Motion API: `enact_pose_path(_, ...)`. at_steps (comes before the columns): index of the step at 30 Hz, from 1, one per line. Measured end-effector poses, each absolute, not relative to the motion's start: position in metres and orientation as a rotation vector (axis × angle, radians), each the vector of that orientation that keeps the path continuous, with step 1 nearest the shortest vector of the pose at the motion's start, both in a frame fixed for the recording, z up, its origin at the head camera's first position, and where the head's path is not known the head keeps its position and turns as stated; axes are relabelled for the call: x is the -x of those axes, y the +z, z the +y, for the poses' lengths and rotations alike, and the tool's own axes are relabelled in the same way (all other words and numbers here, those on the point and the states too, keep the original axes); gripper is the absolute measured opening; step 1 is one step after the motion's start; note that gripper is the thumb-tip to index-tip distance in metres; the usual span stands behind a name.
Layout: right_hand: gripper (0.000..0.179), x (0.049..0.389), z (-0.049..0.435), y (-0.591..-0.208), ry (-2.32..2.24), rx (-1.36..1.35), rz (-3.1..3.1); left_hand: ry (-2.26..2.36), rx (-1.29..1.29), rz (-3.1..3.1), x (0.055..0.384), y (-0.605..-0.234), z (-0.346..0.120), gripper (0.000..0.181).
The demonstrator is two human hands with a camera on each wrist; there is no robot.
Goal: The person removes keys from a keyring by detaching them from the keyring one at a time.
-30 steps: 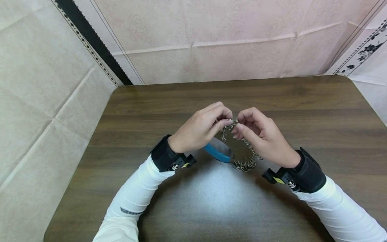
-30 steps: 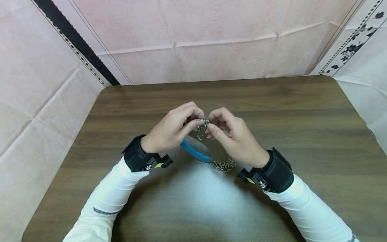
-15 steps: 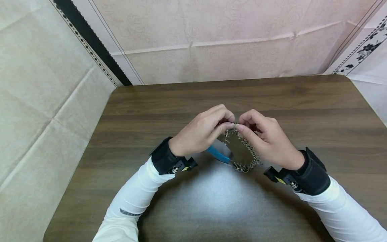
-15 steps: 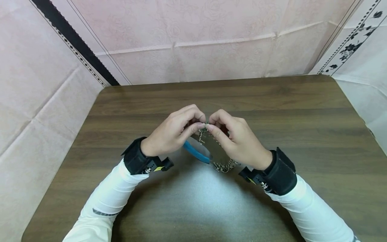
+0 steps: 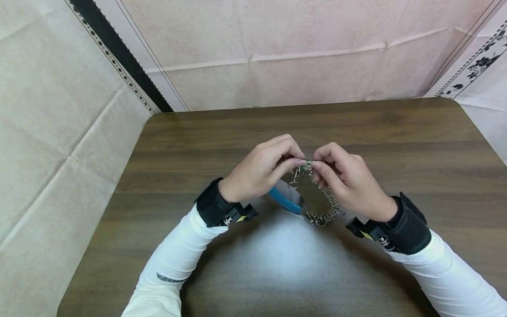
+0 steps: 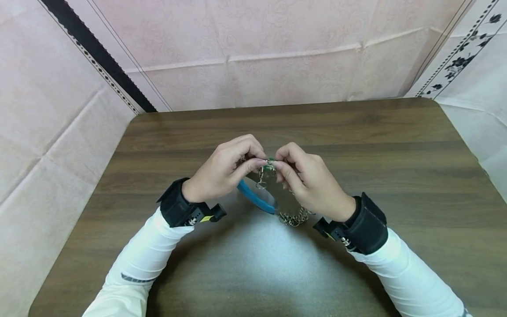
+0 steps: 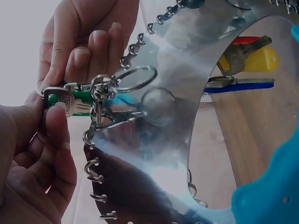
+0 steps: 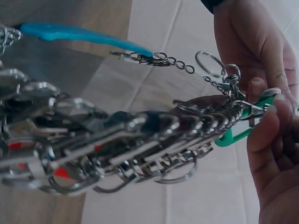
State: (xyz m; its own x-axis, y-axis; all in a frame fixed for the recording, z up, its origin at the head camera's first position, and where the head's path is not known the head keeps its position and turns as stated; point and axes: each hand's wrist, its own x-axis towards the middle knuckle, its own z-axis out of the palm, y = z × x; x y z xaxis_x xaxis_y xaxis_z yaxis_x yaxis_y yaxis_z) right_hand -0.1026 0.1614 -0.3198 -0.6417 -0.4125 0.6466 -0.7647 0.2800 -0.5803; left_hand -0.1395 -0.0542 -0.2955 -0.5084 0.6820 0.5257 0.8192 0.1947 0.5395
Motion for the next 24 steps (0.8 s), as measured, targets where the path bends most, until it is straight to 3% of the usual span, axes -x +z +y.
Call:
enact_pose_path(5,0.017,0.1033,0.1608,-0.3217,1.401,-1.05,-2.178,-1.163,1.459,-2.294,0.1415,-0.2951,-0.0553,0.005)
enact_pose_path(11,0.004,0.1051,0.1598,-0.3239,1.525,-1.037,-2.153,-1.136,1.459,-2.306,0.1446,-0.296,-0.057,0.006)
enact_pose_path(24,0.013,0.1064,0.1573,-0.3273,1.842,-1.058,-2.032,-1.126,1.479,-2.328,0.1472,-0.2971,-0.0564,0.007)
